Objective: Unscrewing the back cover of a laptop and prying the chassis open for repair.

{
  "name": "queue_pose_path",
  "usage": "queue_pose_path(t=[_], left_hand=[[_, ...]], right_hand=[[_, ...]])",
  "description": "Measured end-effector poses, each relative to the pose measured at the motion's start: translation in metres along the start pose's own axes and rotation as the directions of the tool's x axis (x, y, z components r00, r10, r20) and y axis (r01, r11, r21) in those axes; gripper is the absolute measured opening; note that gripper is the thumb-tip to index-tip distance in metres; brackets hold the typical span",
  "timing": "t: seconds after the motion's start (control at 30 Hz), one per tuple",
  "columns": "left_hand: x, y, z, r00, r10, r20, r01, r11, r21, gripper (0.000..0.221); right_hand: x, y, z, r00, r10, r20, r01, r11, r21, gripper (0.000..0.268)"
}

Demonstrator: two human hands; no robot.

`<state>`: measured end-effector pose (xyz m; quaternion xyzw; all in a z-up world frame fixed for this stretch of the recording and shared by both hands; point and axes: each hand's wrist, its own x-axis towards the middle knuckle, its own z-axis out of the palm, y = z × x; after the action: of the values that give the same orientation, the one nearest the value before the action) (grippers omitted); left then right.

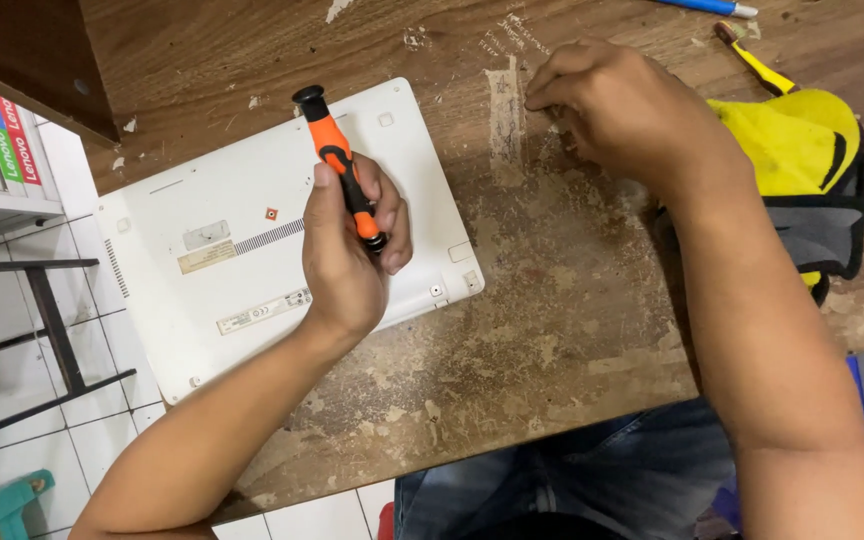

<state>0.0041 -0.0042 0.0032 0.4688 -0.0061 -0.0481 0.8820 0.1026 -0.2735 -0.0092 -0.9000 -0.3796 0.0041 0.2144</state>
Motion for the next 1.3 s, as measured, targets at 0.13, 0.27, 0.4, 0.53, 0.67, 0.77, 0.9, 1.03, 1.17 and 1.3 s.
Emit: queue_pose_path(t=[0.13,0.27,0.4,0.53,0.67,0.77,0.9,1.03,1.17,1.3], left_hand=[[0.001,0.001,0.001,1.0,-0.011,0.007,0.011,0.998,-0.057,0.038],[0.002,0.005,0.0,0.999,-0.02,0.027,0.02,0.999,-0.028,0.038],[0.004,0.023,-0.001,0.99,0.032,0.135,-0.078,0.934,0.349,0.036],[0.002,0.055,-0.012,0.97,0.054,0.238,-0.232,0.513,0.827,0.028],[-0.01,0.079,-0.027,0.968,-0.05,0.248,-0.183,0.538,0.823,0.037],[-0.024,0.077,-0.034,0.986,-0.128,0.104,-0.022,0.523,0.852,0.029],[-0.034,0.067,-0.011,0.942,-0.124,0.311,-0.231,0.43,0.873,0.025],[-0.043,0.047,0.003,0.93,-0.035,0.365,-0.317,0.424,0.849,0.023],[-0.048,0.073,-0.001,0.911,-0.112,0.398,-0.326,0.396,0.858,0.042],[-0.049,0.097,-0.052,0.975,0.154,0.158,-0.153,-0.042,0.987,0.052]], right_hand=[[0.0,0.001,-0.008,0.983,-0.136,-0.123,0.134,0.991,-0.021,0.05],[0.003,-0.02,-0.013,0.985,-0.091,-0.15,0.098,0.994,0.044,0.04],[0.01,-0.045,-0.011,0.992,-0.071,-0.1,0.086,0.984,0.155,0.025],[0.017,-0.071,-0.004,0.991,0.102,0.087,-0.131,0.877,0.462,0.029],[0.018,-0.08,0.001,0.983,0.113,0.147,-0.178,0.802,0.57,0.033],[0.017,-0.092,0.005,0.972,0.153,0.18,-0.236,0.696,0.678,0.034],[0.018,-0.112,0.016,0.992,-0.001,0.126,-0.113,0.441,0.891,0.047],[0.017,-0.115,0.036,0.994,0.034,0.104,-0.109,0.237,0.965,0.025],[0.013,-0.087,0.033,0.991,0.1,0.085,-0.105,0.211,0.972,0.023],[0.011,-0.088,0.009,0.955,0.227,0.191,-0.297,0.702,0.648,0.041]])
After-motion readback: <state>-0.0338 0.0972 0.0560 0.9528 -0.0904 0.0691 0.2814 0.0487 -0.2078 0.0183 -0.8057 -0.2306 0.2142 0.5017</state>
